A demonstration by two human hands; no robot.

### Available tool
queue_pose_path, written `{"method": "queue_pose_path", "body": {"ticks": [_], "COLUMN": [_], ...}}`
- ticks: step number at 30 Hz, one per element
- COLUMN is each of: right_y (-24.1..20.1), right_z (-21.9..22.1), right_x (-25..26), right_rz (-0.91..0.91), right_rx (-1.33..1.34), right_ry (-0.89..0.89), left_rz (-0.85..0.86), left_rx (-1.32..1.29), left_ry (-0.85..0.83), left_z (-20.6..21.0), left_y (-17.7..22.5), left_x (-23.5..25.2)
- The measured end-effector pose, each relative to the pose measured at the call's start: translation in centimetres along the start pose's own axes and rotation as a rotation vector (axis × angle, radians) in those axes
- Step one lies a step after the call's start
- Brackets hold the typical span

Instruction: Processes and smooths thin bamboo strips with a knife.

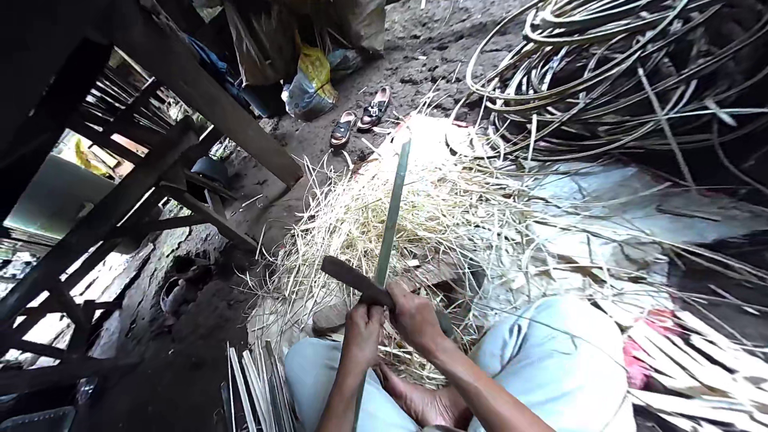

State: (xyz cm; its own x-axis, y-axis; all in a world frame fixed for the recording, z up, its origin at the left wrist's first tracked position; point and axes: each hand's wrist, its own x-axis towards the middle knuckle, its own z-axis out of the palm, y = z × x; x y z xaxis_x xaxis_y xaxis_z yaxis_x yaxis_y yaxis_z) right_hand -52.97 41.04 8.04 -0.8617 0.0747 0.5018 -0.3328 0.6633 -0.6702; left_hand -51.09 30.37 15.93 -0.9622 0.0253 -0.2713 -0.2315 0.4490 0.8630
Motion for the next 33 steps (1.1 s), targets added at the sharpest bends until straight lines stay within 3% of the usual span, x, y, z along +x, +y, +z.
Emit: {"method": "queue_pose_path", "body": {"ticks": [6,11,16,21,23,26,30,33], "right_y": [1.6,0.9,2.1,1.2,3.6,6.8,8.8,12.3], "right_z": [-0.1,0.6,0.3,1.0,0.2,0.4,1.1,-0.5], "right_x": [4.4,2.2,5.0,2.8,5.5,9.2,9.5,11.0], "right_rz": [0.234,0.011,0.249,-0.022,0.174,0.388,0.394,0.631], "right_rx": [0.036,0.047,0.005,-0.031,-0.019,-0.078,-0.131,-0.052], "right_ry": [-0.219,-0.094,-0.281,-0.093,-0.247,-0.269,-0.256,-0.395], "left_rz": [-0.006,0.014,-0.025,-0.001,-0.024,-0.032,-0.082,-0.149], "left_rx": [-0.060,-0.060,-0.101,-0.023,-0.048,-0.096,-0.140,-0.092], "left_ry": [-0.027,0.041,0.006,0.012,-0.039,-0.073,-0.122,-0.136], "left_z": [-0.6,-1.1,-1.3,-1.9,-2.4,-2.8,-4.0,-6.4], "left_y": [-0.8,-0.8,-1.1,-1.3,-1.3,-1.3,-2.4,-3.3], "left_x": [-0.2,-0.1,-0.7,-0.4,-1.5,-2.9,-4.7,-8.3]}}
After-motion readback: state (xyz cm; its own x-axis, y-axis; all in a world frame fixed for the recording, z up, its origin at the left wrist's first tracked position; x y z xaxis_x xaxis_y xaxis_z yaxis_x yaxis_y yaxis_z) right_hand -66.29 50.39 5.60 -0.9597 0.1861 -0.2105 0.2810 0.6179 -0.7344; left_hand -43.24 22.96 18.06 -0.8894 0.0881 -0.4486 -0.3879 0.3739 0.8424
